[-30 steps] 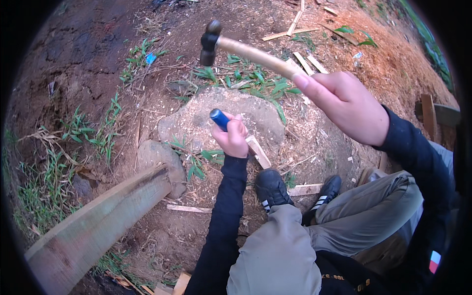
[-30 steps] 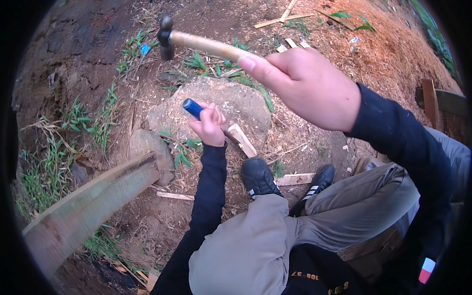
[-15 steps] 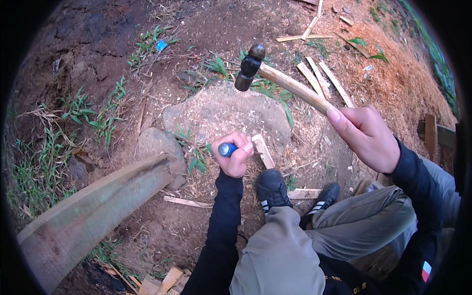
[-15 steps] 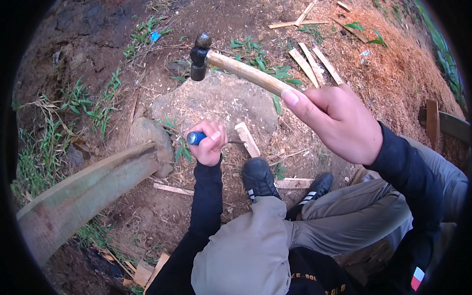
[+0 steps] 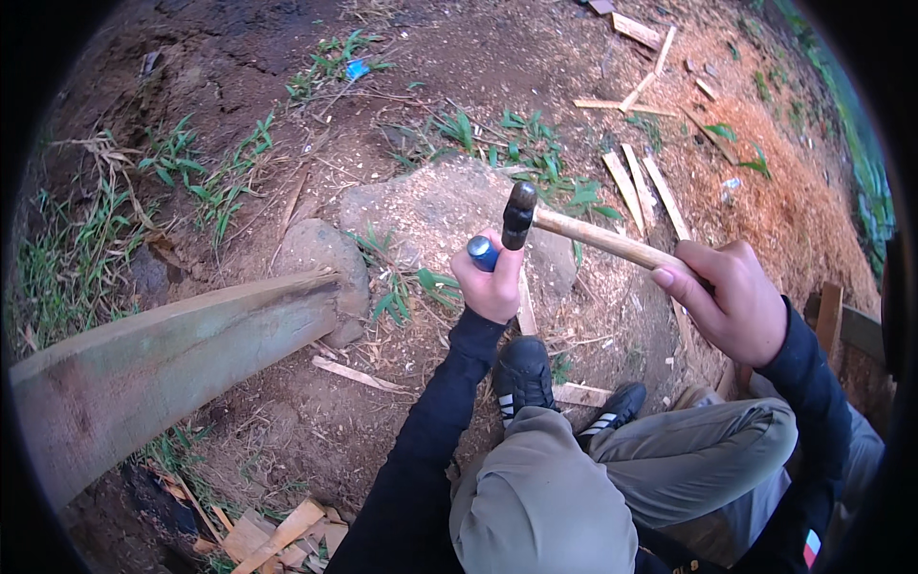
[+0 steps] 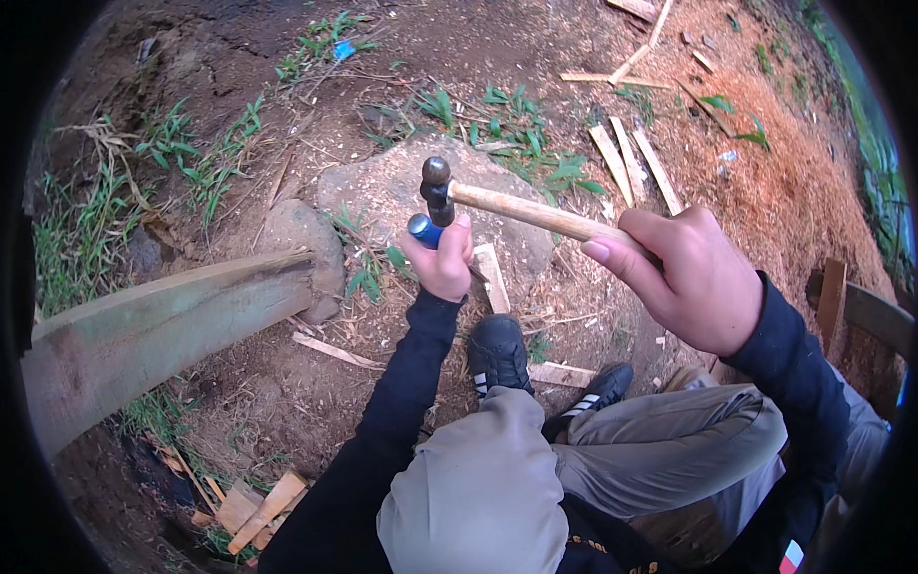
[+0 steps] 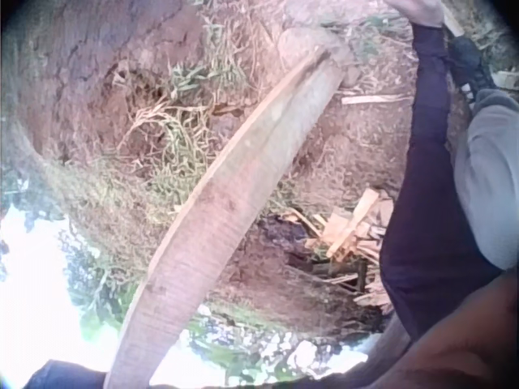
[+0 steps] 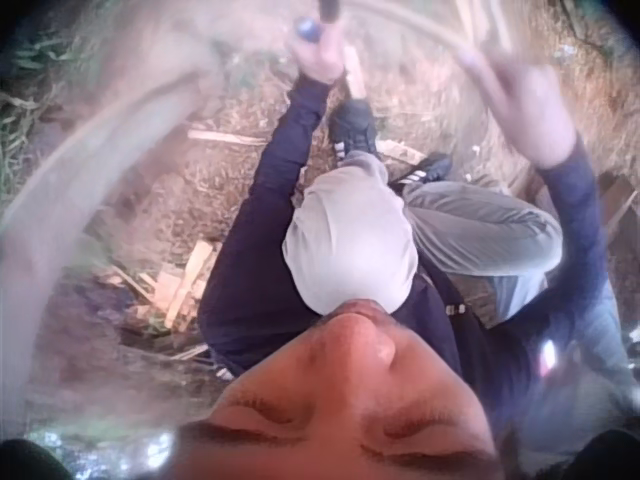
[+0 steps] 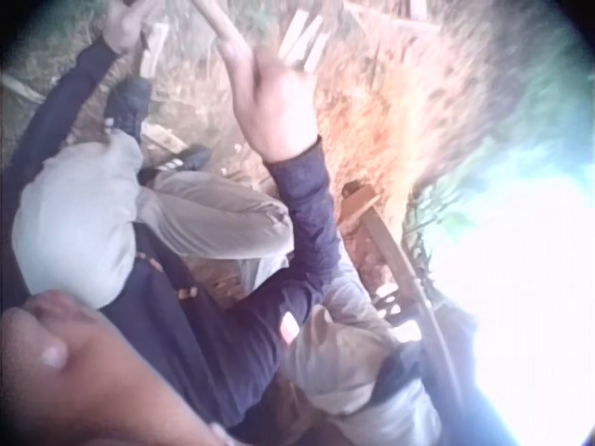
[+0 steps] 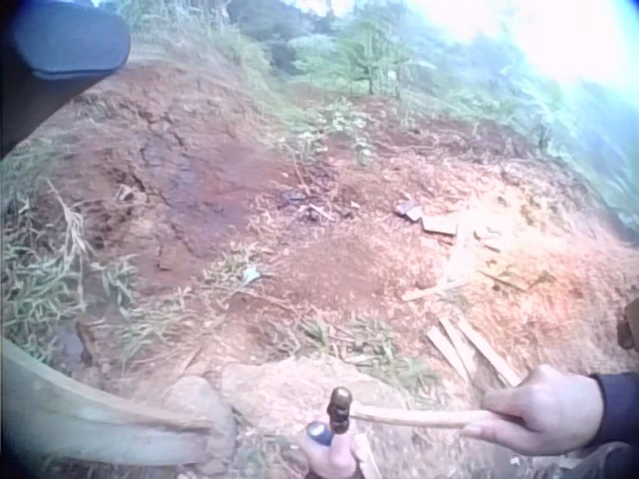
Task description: The person uses a hammer and a chisel to split small pieces of wood on a rock. They repeatedly position the chisel on the wood and strike it with the hammer to create smaller slivers.
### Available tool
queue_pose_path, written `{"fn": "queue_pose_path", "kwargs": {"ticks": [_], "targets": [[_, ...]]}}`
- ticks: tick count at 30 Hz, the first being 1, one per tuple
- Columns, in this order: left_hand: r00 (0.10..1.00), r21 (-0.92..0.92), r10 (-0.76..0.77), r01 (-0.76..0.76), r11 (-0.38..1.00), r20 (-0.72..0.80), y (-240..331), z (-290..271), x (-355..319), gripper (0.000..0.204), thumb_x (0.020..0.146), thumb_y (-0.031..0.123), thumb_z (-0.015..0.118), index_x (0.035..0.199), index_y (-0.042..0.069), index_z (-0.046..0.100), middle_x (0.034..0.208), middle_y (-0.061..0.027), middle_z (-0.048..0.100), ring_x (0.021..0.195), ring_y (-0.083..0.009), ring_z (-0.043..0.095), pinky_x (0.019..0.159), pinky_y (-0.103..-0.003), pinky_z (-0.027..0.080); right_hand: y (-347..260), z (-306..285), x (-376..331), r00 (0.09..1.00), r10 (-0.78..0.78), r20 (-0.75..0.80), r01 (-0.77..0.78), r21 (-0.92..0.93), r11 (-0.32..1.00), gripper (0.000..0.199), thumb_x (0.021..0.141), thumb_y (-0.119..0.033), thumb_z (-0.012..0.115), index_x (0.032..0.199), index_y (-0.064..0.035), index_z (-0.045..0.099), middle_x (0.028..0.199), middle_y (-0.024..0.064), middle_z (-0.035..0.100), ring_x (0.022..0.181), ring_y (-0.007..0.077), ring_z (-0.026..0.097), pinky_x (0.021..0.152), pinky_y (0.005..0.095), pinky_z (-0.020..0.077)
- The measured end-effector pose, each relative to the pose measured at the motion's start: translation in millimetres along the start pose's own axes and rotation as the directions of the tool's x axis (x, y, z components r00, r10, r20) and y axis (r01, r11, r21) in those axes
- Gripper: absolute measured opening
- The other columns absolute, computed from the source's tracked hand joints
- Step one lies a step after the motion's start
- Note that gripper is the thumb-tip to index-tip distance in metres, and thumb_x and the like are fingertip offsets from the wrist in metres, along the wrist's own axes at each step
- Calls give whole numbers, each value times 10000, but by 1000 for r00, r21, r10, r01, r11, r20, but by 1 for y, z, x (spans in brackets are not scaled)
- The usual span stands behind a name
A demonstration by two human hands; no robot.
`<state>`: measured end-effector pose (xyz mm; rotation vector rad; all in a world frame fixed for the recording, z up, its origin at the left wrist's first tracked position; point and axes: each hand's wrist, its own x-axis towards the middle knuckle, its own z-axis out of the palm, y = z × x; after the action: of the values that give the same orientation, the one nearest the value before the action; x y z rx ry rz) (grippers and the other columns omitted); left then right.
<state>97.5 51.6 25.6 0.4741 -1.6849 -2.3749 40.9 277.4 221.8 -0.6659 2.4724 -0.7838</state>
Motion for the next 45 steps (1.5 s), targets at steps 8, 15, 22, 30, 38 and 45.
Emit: {"fn": "queue_pose_path", "kwargs": {"ticks": [8, 15, 22, 30, 38, 45], "targets": [[993, 161, 49, -32, 986, -105, -3, 11, 6, 214, 812, 72, 630, 644, 4, 517, 550, 12, 494, 513, -63, 454, 473, -269, 362, -27, -22, 38, 991, -131, -27, 130, -60, 990, 388, 966, -288, 546, 715, 6, 582, 461, 132, 415, 396, 303, 464, 428, 386, 357], [997, 167, 34, -21, 986, -76, -6, 12, 8, 204, 814, 69, 631, 658, 8, 513, 562, 14, 500, 516, -66, 470, 474, -265, 373, -6, -2, 37, 983, -147, -111, 141, -57, 988, 421, 993, -291, 500, 743, 27, 615, 457, 97, 437, 364, 220, 423, 414, 369, 369], [998, 190, -12, 25, 981, -69, -2, 7, 12, 200, 813, 83, 638, 661, 3, 535, 560, 5, 514, 519, -71, 492, 485, -263, 389, -14, -27, 60, 956, -171, -238, 195, 82, 977, 348, 999, -267, 479, 842, 12, 613, 500, 120, 441, 469, 258, 498, 482, 369, 426], [997, 290, 66, -55, 955, -30, -4, 17, 16, 192, 799, 102, 649, 679, -10, 548, 555, -22, 536, 512, -90, 502, 490, -289, 407, -24, -43, 68, 958, 274, -83, -191, 527, 828, 471, 999, -348, 473, 729, 22, 582, 494, 129, 429, 465, 243, 511, 497, 376, 430], [996, 371, 85, -67, 926, -30, -11, 14, 8, 176, 799, 101, 641, 692, -13, 559, 553, -33, 536, 497, -104, 505, 496, -292, 419, -20, -24, 69, 988, 123, -99, -111, 112, 987, 454, 997, -314, 468, 780, 42, 647, 465, 118, 403, 446, 305, 478, 486, 407, 403], [996, 273, 72, -54, 960, -56, -10, 15, 10, 194, 808, 124, 651, 694, -5, 560, 588, -28, 555, 524, -99, 519, 506, -288, 421, 10, -7, 54, 998, 48, 30, -45, -96, 994, 476, 994, -358, 482, 742, 19, 626, 468, 114, 417, 423, 255, 437, 469, 395, 391]]}}
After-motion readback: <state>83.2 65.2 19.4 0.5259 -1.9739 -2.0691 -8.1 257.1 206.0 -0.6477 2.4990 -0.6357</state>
